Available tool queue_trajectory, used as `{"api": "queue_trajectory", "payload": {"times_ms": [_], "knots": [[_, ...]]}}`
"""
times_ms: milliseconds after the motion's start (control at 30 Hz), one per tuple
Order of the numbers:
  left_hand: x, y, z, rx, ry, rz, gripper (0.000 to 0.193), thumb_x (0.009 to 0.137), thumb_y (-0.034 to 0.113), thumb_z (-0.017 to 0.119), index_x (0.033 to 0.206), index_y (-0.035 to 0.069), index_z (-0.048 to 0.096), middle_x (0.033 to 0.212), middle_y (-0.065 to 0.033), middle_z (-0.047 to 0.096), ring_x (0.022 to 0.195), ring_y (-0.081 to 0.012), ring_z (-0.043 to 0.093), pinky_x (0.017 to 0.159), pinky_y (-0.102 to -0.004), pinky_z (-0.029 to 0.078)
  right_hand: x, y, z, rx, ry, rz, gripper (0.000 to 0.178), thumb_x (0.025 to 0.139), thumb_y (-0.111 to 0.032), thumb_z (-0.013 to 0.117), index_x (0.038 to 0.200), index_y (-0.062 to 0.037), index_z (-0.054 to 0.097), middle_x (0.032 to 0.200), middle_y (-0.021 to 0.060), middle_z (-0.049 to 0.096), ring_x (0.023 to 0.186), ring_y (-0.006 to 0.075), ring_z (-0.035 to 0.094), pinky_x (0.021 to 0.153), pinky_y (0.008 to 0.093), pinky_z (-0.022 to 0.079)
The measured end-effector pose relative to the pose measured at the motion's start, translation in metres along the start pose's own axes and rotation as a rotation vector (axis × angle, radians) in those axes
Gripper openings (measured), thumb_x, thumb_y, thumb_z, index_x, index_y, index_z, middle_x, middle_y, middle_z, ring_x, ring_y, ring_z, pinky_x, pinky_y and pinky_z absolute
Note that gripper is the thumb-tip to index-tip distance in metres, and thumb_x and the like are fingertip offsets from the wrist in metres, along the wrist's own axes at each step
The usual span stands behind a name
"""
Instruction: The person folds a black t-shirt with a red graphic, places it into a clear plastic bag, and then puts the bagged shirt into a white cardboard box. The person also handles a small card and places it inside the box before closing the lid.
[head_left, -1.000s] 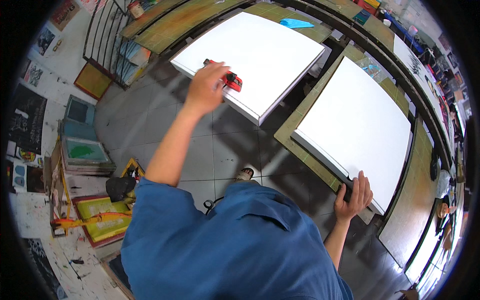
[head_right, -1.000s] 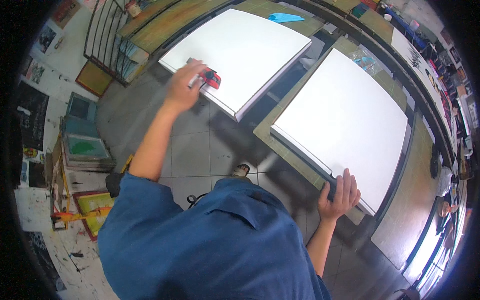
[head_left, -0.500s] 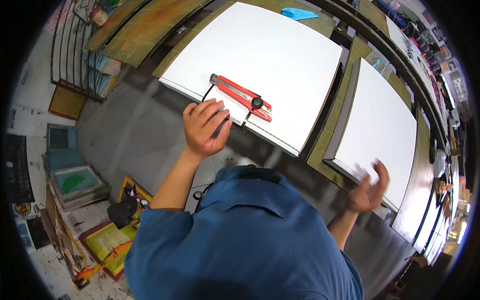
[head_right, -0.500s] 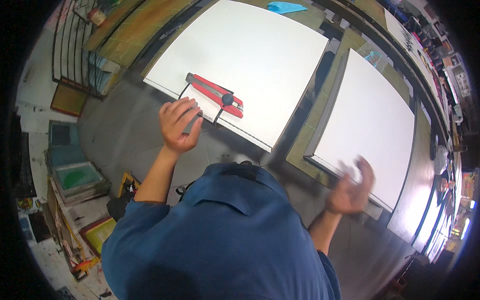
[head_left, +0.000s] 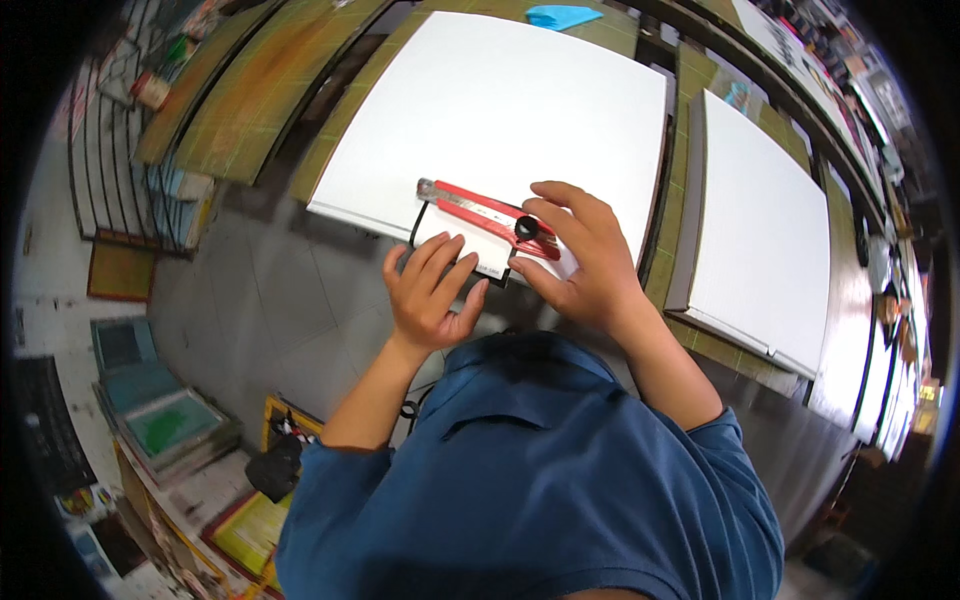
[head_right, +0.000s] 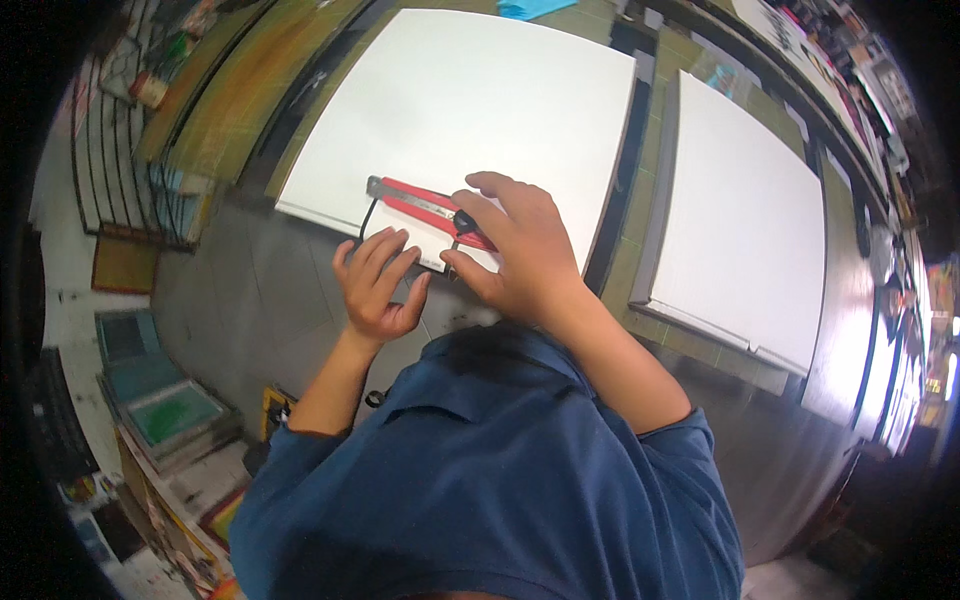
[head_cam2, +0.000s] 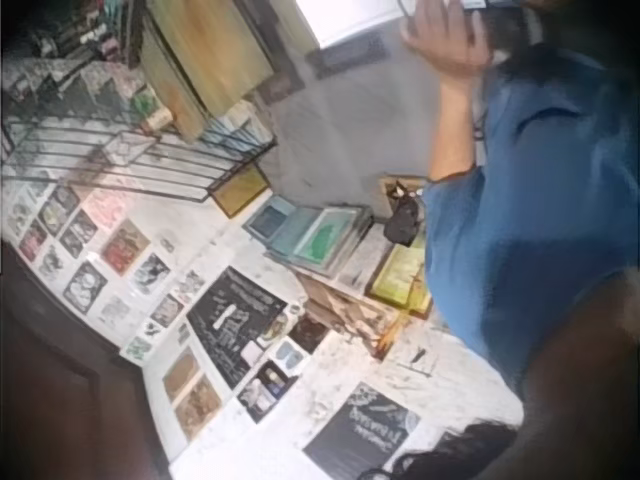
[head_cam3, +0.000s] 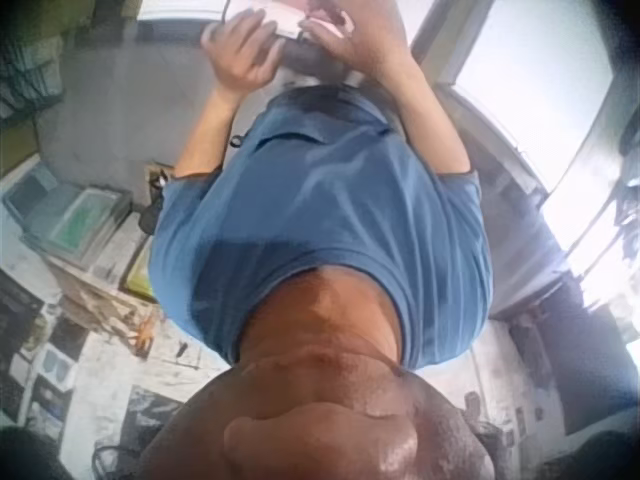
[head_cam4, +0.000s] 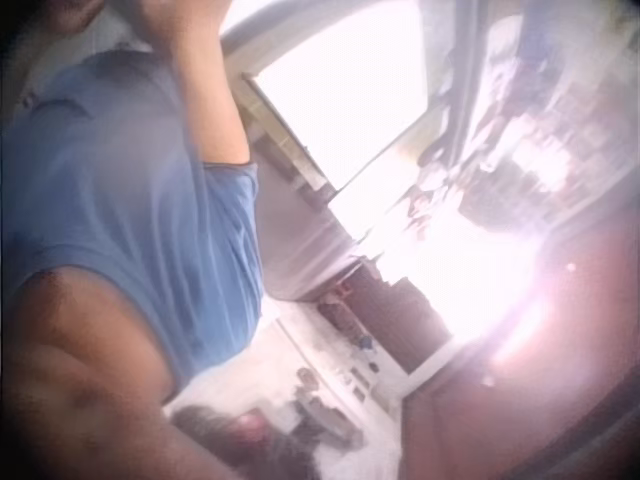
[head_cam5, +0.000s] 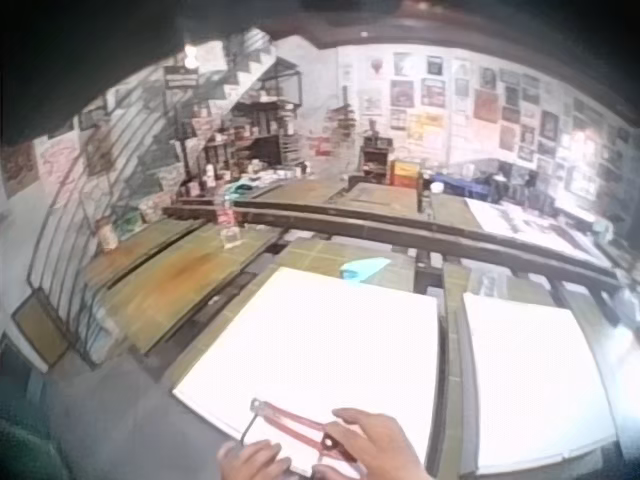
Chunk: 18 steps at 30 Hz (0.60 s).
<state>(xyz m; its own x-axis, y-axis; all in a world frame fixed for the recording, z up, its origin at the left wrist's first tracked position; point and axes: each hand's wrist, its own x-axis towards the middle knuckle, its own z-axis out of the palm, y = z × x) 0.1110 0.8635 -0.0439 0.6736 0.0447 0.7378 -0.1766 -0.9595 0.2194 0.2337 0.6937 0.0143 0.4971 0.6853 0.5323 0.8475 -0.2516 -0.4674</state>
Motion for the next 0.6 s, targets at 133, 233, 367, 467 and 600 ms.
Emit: {"api": "queue_trajectory", "payload": {"times_ms": [133,233,367,467,600], "knots": [[0.006,0.01,-0.005,-0.037,0.04,0.033,0.03,0.073,0.02,0.069,0.099,0.007,0.065,0.109,-0.011,0.063,0.104,-0.0256,0.058,0.097,-0.0412,0.028,-0.02,0.009,-0.025,0.128,0.24,0.042,0.039,0.071,-0.018,0.075,0.105,-0.0056,0.062,0.112,0.0147,0.06,0.101,0.0321,0.057,0.086,0.0387,0.045],[0.014,0.025,-0.002,-0.115,0.042,0.138,0.032,0.075,0.019,0.066,0.104,0.004,0.062,0.113,-0.0147,0.061,0.105,-0.0287,0.057,0.1,-0.0427,0.027,-0.055,0.016,-0.052,0.148,0.399,0.1,0.03,0.071,-0.006,0.074,0.099,-0.0039,0.063,0.105,0.014,0.063,0.094,0.0305,0.061,0.079,0.0357,0.049],[0.031,0.061,0.007,-0.253,0.049,0.28,0.029,0.078,0.016,0.062,0.102,0.001,0.061,0.107,-0.0176,0.062,0.099,-0.0294,0.058,0.097,-0.0441,0.031,-0.133,0.026,-0.092,0.11,0.624,0.305,0.013,0.071,-0.001,0.072,0.083,-0.0039,0.068,0.093,0.0111,0.066,0.086,0.0241,0.064,0.073,0.0302,0.051],[0.044,0.093,0.024,-0.424,0.022,0.394,0.027,0.078,0.014,0.062,0.1,-0.001,0.06,0.101,-0.0186,0.063,0.091,-0.0302,0.06,0.089,-0.0438,0.038,-0.199,0.024,-0.122,-0.041,0.767,0.443,0.011,0.071,0.0,0.071,0.08,-0.0022,0.067,0.085,0.0111,0.067,0.079,0.0238,0.065,0.07,0.0298,0.051],[0.056,0.183,0.069,-0.75,-0.132,0.557,0.024,0.076,0.008,0.063,0.097,-0.001,0.061,0.094,-0.0178,0.064,0.079,-0.0305,0.061,0.075,-0.0415,0.043,-0.307,0.001,-0.16,-0.211,0.966,0.64,0.01,0.072,0.001,0.071,0.08,-0.0016,0.066,0.084,0.0121,0.067,0.078,0.024,0.066,0.069,0.0296,0.051]]}}
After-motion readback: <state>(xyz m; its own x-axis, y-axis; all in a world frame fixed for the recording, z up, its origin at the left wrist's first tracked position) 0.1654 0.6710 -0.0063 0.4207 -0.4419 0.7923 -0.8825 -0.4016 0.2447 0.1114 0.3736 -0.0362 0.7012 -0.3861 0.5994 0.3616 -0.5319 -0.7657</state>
